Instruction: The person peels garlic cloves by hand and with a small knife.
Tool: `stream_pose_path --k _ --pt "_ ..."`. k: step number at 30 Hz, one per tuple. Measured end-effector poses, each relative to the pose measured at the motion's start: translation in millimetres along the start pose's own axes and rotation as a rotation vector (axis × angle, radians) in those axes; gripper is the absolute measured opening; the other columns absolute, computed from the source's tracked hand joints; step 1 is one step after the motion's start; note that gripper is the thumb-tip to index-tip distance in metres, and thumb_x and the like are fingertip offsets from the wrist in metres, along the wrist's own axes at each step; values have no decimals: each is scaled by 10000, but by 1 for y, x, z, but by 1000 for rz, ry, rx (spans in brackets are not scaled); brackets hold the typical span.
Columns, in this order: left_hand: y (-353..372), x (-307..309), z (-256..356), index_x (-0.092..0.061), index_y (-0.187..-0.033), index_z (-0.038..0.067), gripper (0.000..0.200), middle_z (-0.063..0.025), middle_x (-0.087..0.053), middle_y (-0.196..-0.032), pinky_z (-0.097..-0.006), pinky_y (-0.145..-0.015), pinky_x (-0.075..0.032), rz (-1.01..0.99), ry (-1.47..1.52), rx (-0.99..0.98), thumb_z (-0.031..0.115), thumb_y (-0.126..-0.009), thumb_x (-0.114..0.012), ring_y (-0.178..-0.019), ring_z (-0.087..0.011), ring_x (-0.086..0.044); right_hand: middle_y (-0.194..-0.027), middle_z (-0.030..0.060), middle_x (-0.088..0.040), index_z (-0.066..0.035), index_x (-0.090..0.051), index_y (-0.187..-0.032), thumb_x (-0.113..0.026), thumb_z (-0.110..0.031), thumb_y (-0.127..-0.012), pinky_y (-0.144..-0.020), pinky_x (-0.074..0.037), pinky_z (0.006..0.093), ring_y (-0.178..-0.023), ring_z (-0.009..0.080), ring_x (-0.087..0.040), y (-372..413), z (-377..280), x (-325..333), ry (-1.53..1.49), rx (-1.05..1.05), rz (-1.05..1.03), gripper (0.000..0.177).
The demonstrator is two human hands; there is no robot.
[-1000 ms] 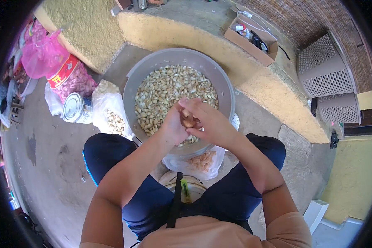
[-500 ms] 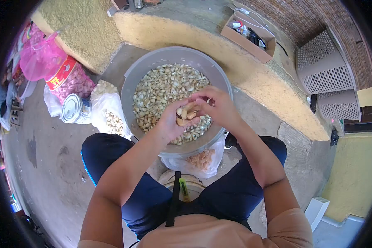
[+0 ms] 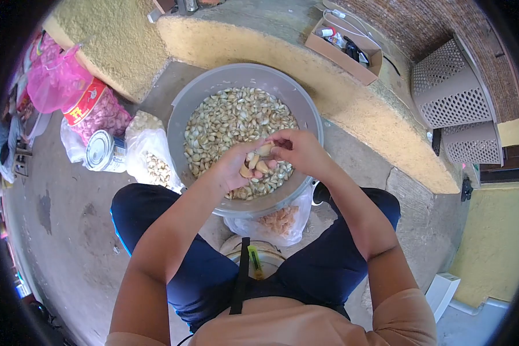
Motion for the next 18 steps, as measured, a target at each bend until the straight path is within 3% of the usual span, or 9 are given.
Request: stream_pose_path --k 3,6,9,15,18 --pt "1 -3 4 -485 -1012 30 311 -91 -567 -799 -148 -354 -398 27 -39 -14 302 -874 -424 -612 -97 -540 -724 93 -612 1 -586 -961 -547 -56 -763 -623 -455 265 -649 127 -581 2 -2 4 -141 -59 13 210" --pt "2 -4 7 -502 -984 1 331 -104 -587 -793 -162 -361 -392 55 -62 -35 301 -877 -409 -621 -99 -555 -733 51 -610 -1 -586 -965 -531 -55 -783 -585 -452 239 -618 97 -560 0 -1 7 -175 5 3 197" --pt "3 -3 10 -515 -949 5 323 -95 -584 -773 -151 -343 -388 46 -62 -61 306 -872 -429 -615 -87 -554 -788 27 -588 -13 -588 -974 -531 -80 -811 -579 -435 211 -651 68 -526 -1 10 12 -310 -173 -8 185" --pt "4 -3 8 -527 -896 25 308 -83 -585 -721 -163 -312 -371 74 -102 -2 317 -871 -434 -520 -85 -539 -760 15 -576 -16 -591 -974 -544 -121 -810 -536 -416 202 -601 57 -497 0 10 15 -492 -197 71 200" --pt "6 -5 7 -539 -867 25 318 -69 -575 -675 -176 -297 -355 172 -362 17 324 -873 -431 -474 -82 -515 -733 33 -604 -9 -617 -896 -556 -143 -795 -511 -451 212 -586 79 -529 3 4 -1 -324 -198 -126 178"
Point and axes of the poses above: each hand's wrist, its own y-axis away from the middle knuckle, its own x-axis out of the back of the hand, z = x × y, the point moved 6 cm from there along -y, towards the middle knuckle
